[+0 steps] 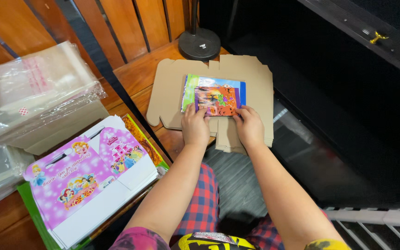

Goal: The person sits on the floor and repeatedly picks up small colorful cards from a stack on a wooden chair, then places them onto a stack of cardboard sheets on a black shelf. The person handles the cards one by one, stacking them neatly on the shelf.

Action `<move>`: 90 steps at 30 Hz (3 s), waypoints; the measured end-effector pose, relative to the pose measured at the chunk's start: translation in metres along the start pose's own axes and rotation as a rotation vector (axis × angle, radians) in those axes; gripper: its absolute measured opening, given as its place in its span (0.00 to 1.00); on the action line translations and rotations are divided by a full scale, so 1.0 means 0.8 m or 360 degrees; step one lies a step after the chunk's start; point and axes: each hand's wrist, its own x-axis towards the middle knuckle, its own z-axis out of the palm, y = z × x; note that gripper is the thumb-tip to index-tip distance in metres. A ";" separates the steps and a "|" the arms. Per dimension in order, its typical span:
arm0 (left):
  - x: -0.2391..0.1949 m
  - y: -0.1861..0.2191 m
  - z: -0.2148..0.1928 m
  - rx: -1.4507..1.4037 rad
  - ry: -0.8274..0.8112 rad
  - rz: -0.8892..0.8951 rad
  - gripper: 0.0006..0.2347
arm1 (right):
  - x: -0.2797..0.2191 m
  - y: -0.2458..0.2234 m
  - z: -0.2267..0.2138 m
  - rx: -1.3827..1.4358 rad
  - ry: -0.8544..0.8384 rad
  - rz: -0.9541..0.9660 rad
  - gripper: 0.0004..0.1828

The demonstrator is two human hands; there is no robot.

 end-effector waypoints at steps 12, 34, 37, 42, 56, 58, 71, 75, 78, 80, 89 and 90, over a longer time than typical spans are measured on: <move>0.002 -0.013 0.012 -0.0007 0.0054 0.0014 0.08 | 0.002 -0.002 -0.004 0.0106 0.0040 -0.0033 0.08; 0.010 0.004 -0.006 -0.0415 0.0394 -0.0030 0.08 | 0.001 -0.036 -0.036 0.0430 0.0435 -0.0266 0.05; 0.010 0.005 -0.007 -0.0439 0.0419 -0.0027 0.08 | 0.002 -0.034 -0.033 0.0439 0.0459 -0.0264 0.05; 0.008 0.016 -0.017 -0.0496 0.0465 -0.0050 0.08 | 0.002 -0.037 -0.044 0.0457 0.0497 -0.0254 0.05; 0.029 0.129 -0.104 -0.0865 0.0762 0.0093 0.06 | 0.016 -0.075 -0.205 0.0473 0.0821 -0.0529 0.07; 0.038 0.153 -0.123 -0.0935 0.0762 0.0160 0.06 | 0.020 -0.079 -0.244 0.0451 0.0890 -0.0569 0.07; 0.108 0.360 -0.215 -0.1300 0.0833 0.0710 0.04 | 0.018 -0.099 -0.507 -0.0053 0.1415 -0.0831 0.05; 0.125 0.427 -0.216 -0.1351 0.0915 0.0825 0.04 | 0.015 -0.077 -0.571 -0.0170 0.1529 -0.0859 0.06; 0.138 0.476 -0.221 -0.1344 0.0869 0.0886 0.05 | 0.014 -0.061 -0.617 -0.0314 0.1590 -0.0889 0.06; 0.144 0.508 -0.228 -0.1321 0.0740 0.0948 0.04 | 0.010 -0.049 -0.646 -0.0403 0.1620 -0.0854 0.05; 0.173 0.634 -0.210 -0.1304 0.0251 0.1048 0.03 | 0.009 0.026 -0.729 -0.0503 0.1641 -0.0649 0.08; 0.179 0.644 -0.202 -0.1304 0.0244 0.1050 0.03 | 0.010 0.031 -0.734 -0.0504 0.1641 -0.0642 0.08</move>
